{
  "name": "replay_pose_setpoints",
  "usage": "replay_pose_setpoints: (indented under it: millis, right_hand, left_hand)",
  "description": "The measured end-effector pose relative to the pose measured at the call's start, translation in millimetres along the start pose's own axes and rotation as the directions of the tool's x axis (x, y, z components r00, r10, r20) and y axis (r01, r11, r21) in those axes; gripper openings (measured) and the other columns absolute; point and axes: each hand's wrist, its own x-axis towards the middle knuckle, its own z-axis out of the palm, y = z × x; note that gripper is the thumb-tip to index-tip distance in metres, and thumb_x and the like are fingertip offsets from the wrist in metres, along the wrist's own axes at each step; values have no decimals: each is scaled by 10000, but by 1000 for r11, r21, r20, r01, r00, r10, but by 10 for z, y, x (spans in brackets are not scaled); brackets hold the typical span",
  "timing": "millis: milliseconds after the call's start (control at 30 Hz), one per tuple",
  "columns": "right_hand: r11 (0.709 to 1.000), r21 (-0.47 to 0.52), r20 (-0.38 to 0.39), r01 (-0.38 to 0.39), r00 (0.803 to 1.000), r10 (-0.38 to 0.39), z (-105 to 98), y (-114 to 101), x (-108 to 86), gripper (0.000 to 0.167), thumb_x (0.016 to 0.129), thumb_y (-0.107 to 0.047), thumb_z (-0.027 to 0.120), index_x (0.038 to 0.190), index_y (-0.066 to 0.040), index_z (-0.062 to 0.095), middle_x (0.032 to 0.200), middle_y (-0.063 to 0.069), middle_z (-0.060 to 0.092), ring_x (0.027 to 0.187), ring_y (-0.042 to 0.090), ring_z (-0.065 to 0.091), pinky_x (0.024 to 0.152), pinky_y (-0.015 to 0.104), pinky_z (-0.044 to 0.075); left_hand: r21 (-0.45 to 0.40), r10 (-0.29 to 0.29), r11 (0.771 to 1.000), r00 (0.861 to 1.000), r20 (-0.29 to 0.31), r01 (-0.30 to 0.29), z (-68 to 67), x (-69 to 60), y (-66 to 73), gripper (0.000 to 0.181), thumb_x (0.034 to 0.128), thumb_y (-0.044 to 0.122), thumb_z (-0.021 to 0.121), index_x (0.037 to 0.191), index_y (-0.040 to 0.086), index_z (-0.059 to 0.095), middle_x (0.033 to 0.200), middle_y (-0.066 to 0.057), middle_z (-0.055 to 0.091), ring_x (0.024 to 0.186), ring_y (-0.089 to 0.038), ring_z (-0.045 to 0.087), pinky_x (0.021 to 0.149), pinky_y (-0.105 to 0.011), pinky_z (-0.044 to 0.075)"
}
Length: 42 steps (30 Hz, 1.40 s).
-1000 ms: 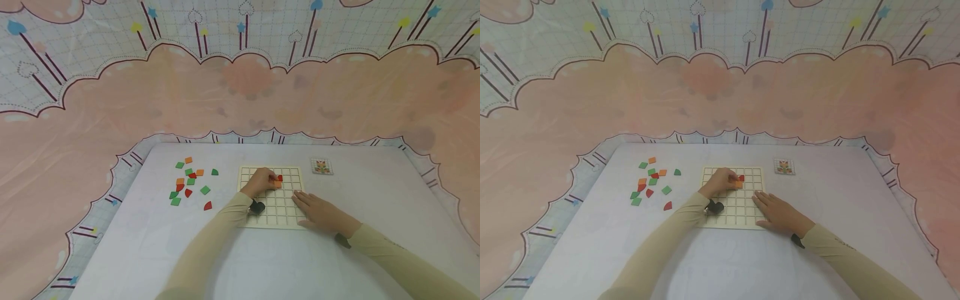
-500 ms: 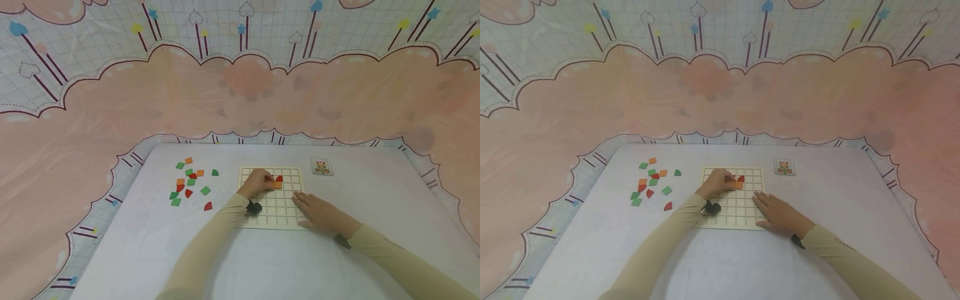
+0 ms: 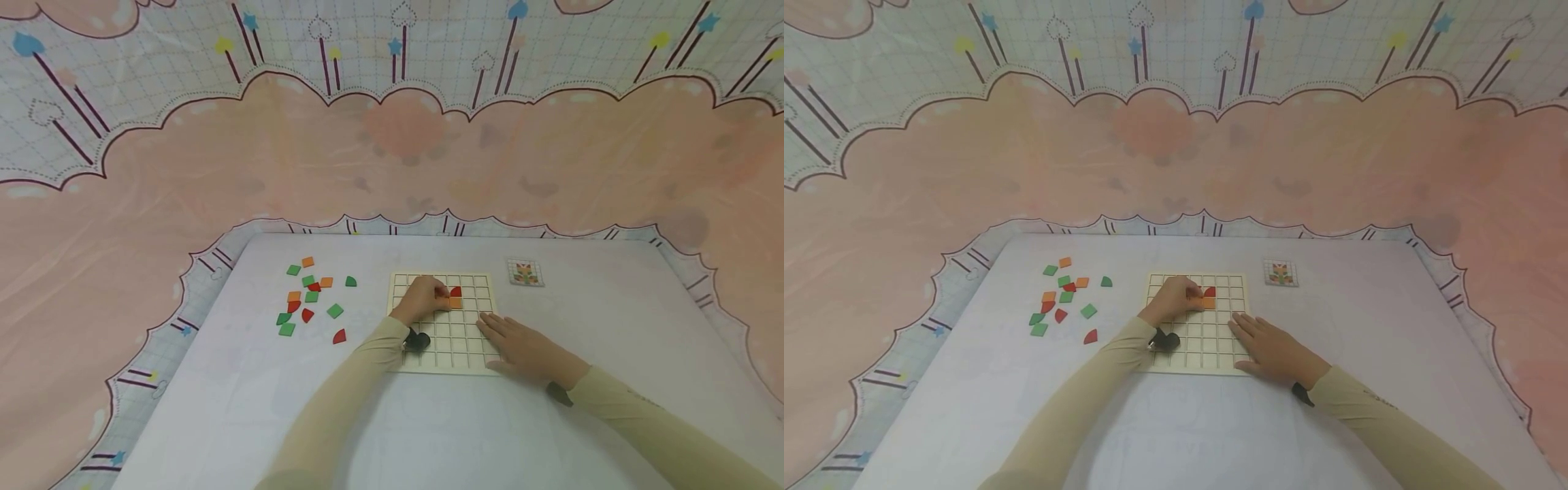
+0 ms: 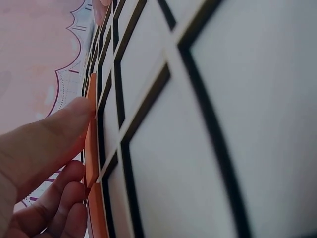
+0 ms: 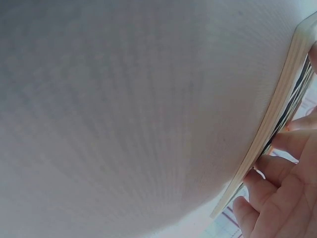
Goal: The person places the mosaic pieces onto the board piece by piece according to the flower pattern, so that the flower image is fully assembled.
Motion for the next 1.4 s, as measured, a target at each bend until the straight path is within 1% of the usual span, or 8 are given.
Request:
replay_pose_setpoints:
  millis: [233,400,500,767,933,1033,1167,1400]
  right_hand:
    - [1000,-7,-8,7,1000,-7,-5,10,9,726,946,-495,452,1466,-20,276,1534,173,262,1417,329,259,1131,465,273]
    - [1000,-5,-9,11,1000,-11,-18,11,16,725,946,-488,456,1467,-19,273,1537,170,258,1418,324,258,1131,461,274]
    - [1000,-5,-3,11,1000,-11,-21,10,18,726,946,-489,454,1469,-20,270,1538,168,255,1420,322,255,1133,457,272]
    - [1000,10,8,2,1000,-3,-23,-4,13,728,947,-499,443,1471,-25,267,1542,166,246,1423,323,247,1136,462,264]
    - [1000,14,13,-2,1000,2,-15,-10,12,727,947,-495,446,1472,-26,264,1545,160,244,1424,323,245,1135,462,266]
    - [1000,8,6,-1,1000,1,-17,-14,9,727,946,-497,449,1472,-29,267,1542,158,251,1422,321,252,1131,462,274]
    - [1000,9,-4,-1,1000,1,-23,-22,-2,730,943,-496,462,1471,-30,270,1538,161,261,1419,320,260,1127,466,280]
    - [1000,21,-1,-16,1000,16,-20,-27,-11,729,940,-490,472,1472,-34,269,1540,159,257,1421,318,256,1130,464,274]
  left_hand:
    - [27,17,1000,1000,-17,-17,-2,3,28,172,764,163,768,888,52,726,861,-58,699,772,-124,555,697,-203,447]
    - [49,3,999,1000,-13,-3,4,10,37,195,755,180,782,902,64,727,875,-50,689,787,-124,540,710,-214,441]
    - [48,-9,999,1000,-13,10,14,11,25,197,756,189,784,905,74,727,882,-38,687,795,-118,538,719,-210,440]
    - [36,20,999,999,-27,-19,18,-4,5,165,764,155,773,896,65,732,845,-55,678,775,-123,539,693,-207,435]
    - [9,8,1000,1000,-19,-8,-2,-31,-21,181,777,176,766,924,78,727,874,-40,682,789,-108,552,700,-190,440]
    - [-46,-9,999,1000,-1,9,-76,-74,-37,219,783,192,764,963,74,721,940,-45,691,831,-123,584,747,-209,471]
    - [-111,-26,993,1000,18,28,-239,-140,-117,265,790,185,756,1017,55,715,968,-76,688,840,-155,593,769,-248,488]
    - [-139,-42,990,998,-43,36,-585,-263,-455,332,784,205,761,1070,48,698,1022,-101,688,885,-181,606,828,-298,506]
